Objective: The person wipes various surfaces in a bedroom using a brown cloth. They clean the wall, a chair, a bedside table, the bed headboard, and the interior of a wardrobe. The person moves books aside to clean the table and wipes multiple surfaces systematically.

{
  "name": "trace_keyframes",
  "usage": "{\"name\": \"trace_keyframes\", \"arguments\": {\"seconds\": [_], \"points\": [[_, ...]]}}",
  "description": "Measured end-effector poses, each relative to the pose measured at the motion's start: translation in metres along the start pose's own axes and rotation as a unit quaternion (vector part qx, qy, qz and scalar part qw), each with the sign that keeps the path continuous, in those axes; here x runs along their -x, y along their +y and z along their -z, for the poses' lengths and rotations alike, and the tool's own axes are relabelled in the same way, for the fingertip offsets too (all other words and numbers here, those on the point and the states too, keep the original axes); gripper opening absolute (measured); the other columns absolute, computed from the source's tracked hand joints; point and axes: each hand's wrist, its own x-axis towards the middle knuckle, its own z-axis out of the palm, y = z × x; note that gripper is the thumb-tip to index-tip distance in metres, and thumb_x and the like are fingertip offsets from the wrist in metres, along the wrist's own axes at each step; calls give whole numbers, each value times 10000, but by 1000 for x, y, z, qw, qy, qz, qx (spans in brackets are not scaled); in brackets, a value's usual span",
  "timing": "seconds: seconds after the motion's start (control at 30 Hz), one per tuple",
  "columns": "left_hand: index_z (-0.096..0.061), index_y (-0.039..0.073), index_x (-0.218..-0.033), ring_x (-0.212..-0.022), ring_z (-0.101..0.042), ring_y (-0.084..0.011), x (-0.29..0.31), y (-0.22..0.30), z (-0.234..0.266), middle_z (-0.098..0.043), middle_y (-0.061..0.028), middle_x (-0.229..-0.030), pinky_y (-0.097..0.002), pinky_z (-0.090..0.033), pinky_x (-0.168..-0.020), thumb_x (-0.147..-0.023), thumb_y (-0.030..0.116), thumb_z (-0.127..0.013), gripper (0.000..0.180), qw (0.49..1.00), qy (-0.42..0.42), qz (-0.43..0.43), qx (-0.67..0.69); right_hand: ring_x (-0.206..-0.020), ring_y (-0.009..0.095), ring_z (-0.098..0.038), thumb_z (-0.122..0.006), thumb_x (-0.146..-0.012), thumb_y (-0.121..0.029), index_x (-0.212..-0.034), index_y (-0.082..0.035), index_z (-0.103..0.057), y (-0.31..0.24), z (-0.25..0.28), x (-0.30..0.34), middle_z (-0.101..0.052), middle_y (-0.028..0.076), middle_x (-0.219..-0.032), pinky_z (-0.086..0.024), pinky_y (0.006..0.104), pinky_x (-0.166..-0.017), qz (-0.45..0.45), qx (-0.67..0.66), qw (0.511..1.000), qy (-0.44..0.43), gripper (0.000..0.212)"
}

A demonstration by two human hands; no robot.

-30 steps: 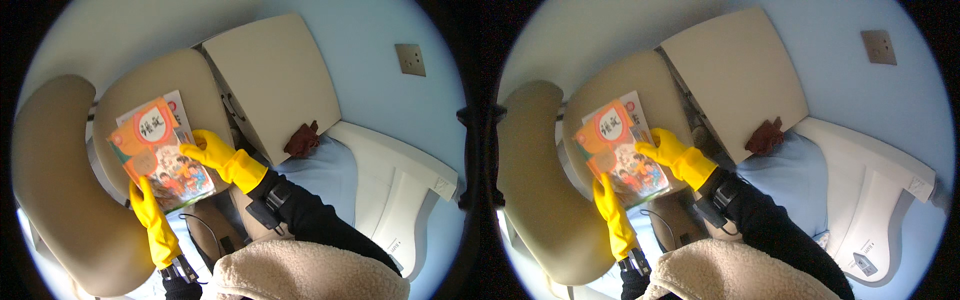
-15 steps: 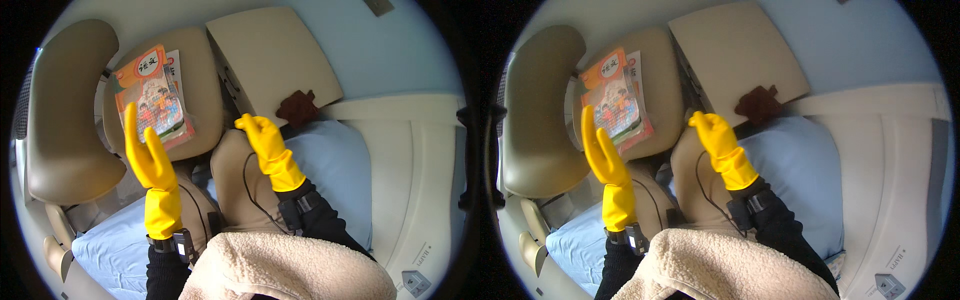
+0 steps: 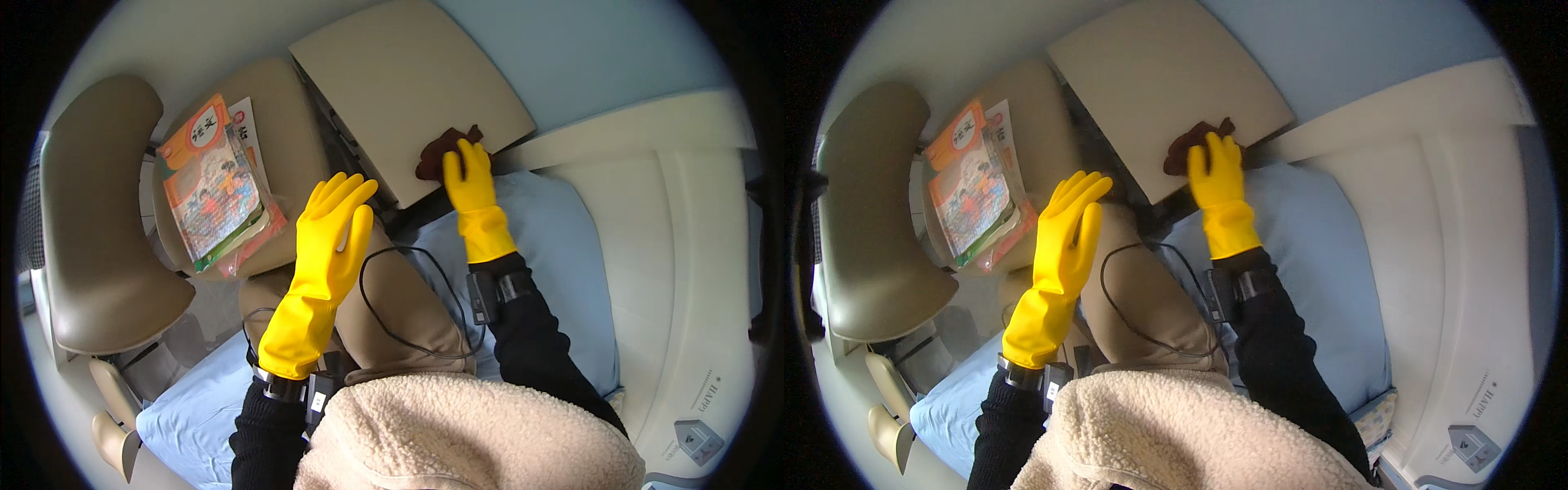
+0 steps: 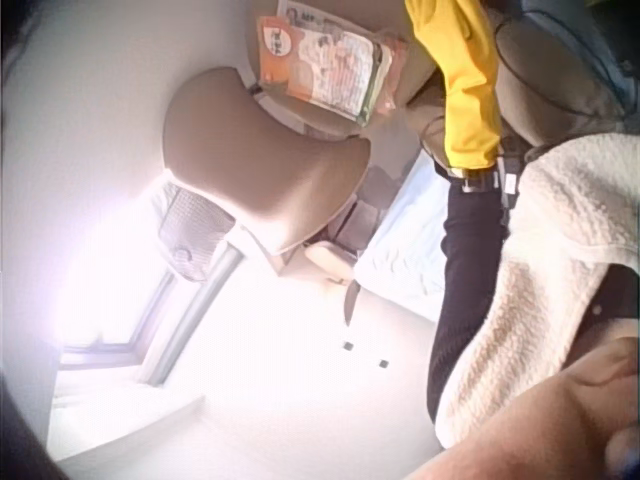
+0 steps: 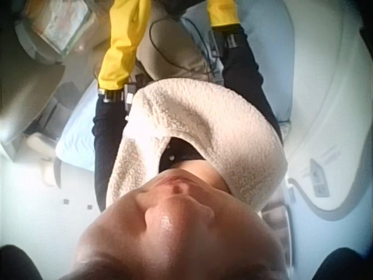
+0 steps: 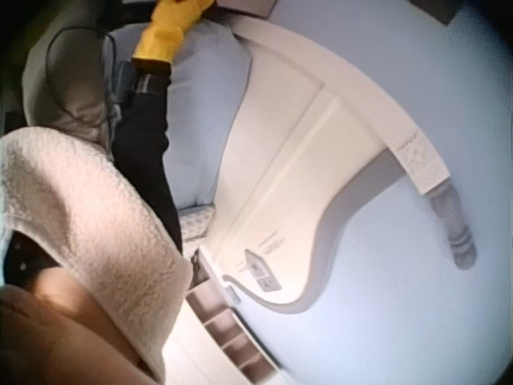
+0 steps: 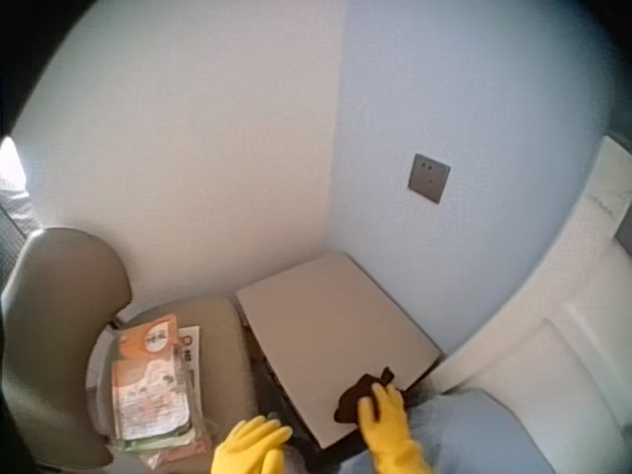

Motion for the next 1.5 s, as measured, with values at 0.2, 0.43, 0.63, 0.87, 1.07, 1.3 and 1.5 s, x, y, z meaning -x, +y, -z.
{"name": "trace_keyframes", "arguments": {"seconds": [0.2,0.43,0.63,0.87,1.07,1.3,1.5], "points": [[-703,6,-1296,-1278,-629,-477,-47,-45,-65,-716,-236,-1314,-510,-491,-1105,-989,138,-710,334,998,11,30,47,-1574,503,-257,-574,-1057,-429,-1554,-160,-557,-27,-33,-27,-365,228,-1699,-175,729,-1241,104,172,970,-136,565],[-547,109,-1542,-1494,-458,-432,-91,-94,-132,-511,-192,-1611,-616,-365,-1179,-925,356,-753,696,991,-48,31,-123,-1548,430,-368,-636,-1039,-391,-1491,-141,-610,7,-37,-104,-469,179,-1647,-199,682,-1260,212,131,962,-114,517],[-468,155,-1625,-1536,-423,-398,-98,-115,-143,-450,-141,-1679,-664,-316,-1182,-921,418,-741,800,992,-76,46,-91,-1494,481,-419,-653,-1034,-415,-1479,-115,-620,33,-78,-214,-524,219,-1586,-226,675,-1248,131,128,981,68,537],[-514,144,-1596,-1511,-446,-338,-90,-122,-154,-482,-93,-1655,-657,-362,-1118,-898,435,-726,786,990,-57,34,-127,-1383,443,-541,-747,-958,-492,-1334,-92,-714,-34,-156,-291,-672,185,-1409,-382,567,-1179,172,109,975,93,551],[-591,106,-1491,-1478,-481,-333,-94,-121,-148,-551,-100,-1583,-632,-398,-1099,-889,348,-716,661,989,-37,12,-142,-1455,387,-504,-804,-890,-446,-1315,-117,-729,-82,-158,-218,-671,132,-1433,-316,642,-1224,299,-50,951,-59,543],[-703,23,-1282,-1244,-653,-429,-69,-119,-94,-740,-199,-1197,-638,-420,-1138,-900,166,-706,408,997,5,-72,-10,-1428,365,-538,-816,-883,-340,-1357,-147,-714,-42,-32,-79,-656,108,-1461,-409,590,-1140,231,27,957,-172,521],[-542,-27,-1496,-1388,-507,-533,-114,-118,-132,-582,-321,-1464,-567,-375,-1207,-1020,179,-650,530,947,221,225,60,-1438,410,-507,-836,-850,-403,-1409,-144,-686,-13,12,-15,-618,156,-1497,-383,644,-1146,141,100,974,-143,634]]}}
